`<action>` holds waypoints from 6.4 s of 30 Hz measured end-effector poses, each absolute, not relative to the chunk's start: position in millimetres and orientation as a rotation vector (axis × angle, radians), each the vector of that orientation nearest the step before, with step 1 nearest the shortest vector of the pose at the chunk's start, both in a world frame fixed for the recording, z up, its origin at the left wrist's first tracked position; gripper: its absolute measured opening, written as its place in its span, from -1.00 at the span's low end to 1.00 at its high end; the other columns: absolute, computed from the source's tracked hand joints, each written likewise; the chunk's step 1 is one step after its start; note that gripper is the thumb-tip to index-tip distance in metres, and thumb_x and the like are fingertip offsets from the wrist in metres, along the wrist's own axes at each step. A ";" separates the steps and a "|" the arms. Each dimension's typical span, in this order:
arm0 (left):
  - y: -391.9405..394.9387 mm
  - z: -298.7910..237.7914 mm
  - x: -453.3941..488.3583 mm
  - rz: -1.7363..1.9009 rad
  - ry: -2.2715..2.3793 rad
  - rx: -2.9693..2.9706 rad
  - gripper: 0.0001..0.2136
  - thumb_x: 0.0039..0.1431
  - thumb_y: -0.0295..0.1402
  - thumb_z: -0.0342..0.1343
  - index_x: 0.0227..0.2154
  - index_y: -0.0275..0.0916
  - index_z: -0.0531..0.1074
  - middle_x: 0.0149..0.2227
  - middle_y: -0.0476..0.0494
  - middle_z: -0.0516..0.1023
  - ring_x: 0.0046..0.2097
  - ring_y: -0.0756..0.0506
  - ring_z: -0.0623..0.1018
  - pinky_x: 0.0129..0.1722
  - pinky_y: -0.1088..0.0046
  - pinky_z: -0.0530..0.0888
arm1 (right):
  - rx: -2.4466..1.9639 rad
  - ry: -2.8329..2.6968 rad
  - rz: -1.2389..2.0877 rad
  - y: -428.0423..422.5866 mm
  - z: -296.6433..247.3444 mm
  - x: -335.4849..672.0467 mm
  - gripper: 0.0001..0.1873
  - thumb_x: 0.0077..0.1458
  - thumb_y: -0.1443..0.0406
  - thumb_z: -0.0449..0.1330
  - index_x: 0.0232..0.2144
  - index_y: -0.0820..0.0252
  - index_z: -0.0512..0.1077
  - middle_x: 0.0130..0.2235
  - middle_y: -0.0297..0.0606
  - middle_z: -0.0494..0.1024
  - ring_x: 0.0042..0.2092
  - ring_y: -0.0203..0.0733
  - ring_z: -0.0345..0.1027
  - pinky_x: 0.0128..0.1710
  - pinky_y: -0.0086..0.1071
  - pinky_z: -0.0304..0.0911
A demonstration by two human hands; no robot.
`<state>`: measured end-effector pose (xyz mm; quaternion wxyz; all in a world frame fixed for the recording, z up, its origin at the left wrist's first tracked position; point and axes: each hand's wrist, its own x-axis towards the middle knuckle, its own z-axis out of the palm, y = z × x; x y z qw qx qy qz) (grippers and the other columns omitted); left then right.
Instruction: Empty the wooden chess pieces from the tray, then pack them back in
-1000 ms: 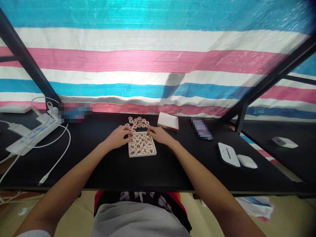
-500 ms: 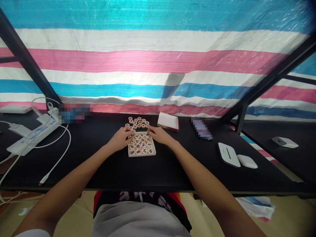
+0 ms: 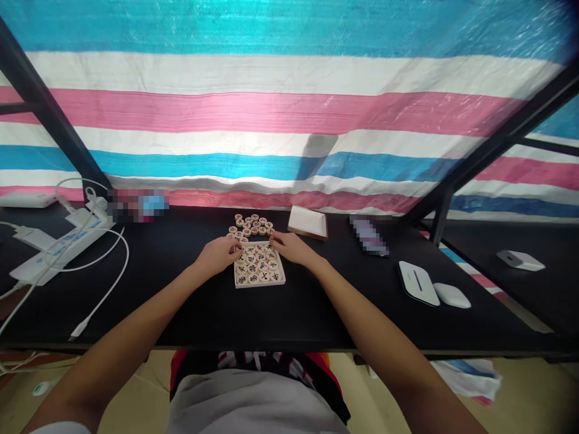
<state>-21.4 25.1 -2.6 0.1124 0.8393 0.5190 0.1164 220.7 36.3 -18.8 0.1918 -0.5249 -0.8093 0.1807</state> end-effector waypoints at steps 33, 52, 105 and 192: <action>24.3 -1.4 -21.2 0.185 1.534 2.495 -0.70 0.22 -0.20 -0.10 -0.08 -0.09 0.42 -0.34 -0.06 0.55 -0.29 -0.11 0.53 -0.36 0.50 0.34 | -1.450 -2.282 0.510 37.6 -19.7 220.9 -0.79 0.16 0.30 -0.02 -0.36 0.20 0.41 -0.42 -0.29 0.48 -0.42 -0.27 0.27 -0.37 -0.44 0.05; 25.5 0.6 -23.6 0.208 1.512 2.361 -0.68 0.13 -0.13 -0.01 -0.15 -0.17 0.42 -0.39 -0.05 0.52 -0.35 -0.11 0.51 -0.43 0.47 0.29 | -1.337 -2.350 0.694 29.0 -5.2 225.7 -0.78 0.03 0.27 0.10 -0.22 0.18 0.32 -0.30 -0.31 0.43 -0.36 -0.27 0.25 -0.34 -0.42 0.10; 48.1 1.8 -45.5 0.503 1.305 2.137 -0.65 -0.02 -0.08 0.14 -0.27 -0.22 0.50 -0.37 -0.04 0.55 -0.33 -0.06 0.48 -0.29 0.47 0.40 | -1.348 -2.329 0.697 28.2 -3.5 224.3 -0.79 0.04 0.27 0.10 -0.23 0.18 0.33 -0.33 -0.32 0.44 -0.35 -0.26 0.26 -0.33 -0.42 0.09; 57.4 -20.4 -42.8 0.413 1.256 2.613 -0.62 0.25 -0.43 -0.19 0.03 -0.17 0.40 -0.11 -0.21 0.41 -0.05 -0.15 0.41 -0.02 0.31 0.36 | -1.314 -2.329 0.669 34.5 -12.2 227.2 -0.89 0.00 0.33 0.04 -0.34 0.17 0.28 -0.40 -0.37 0.37 -0.39 -0.28 0.22 -0.37 -0.43 0.06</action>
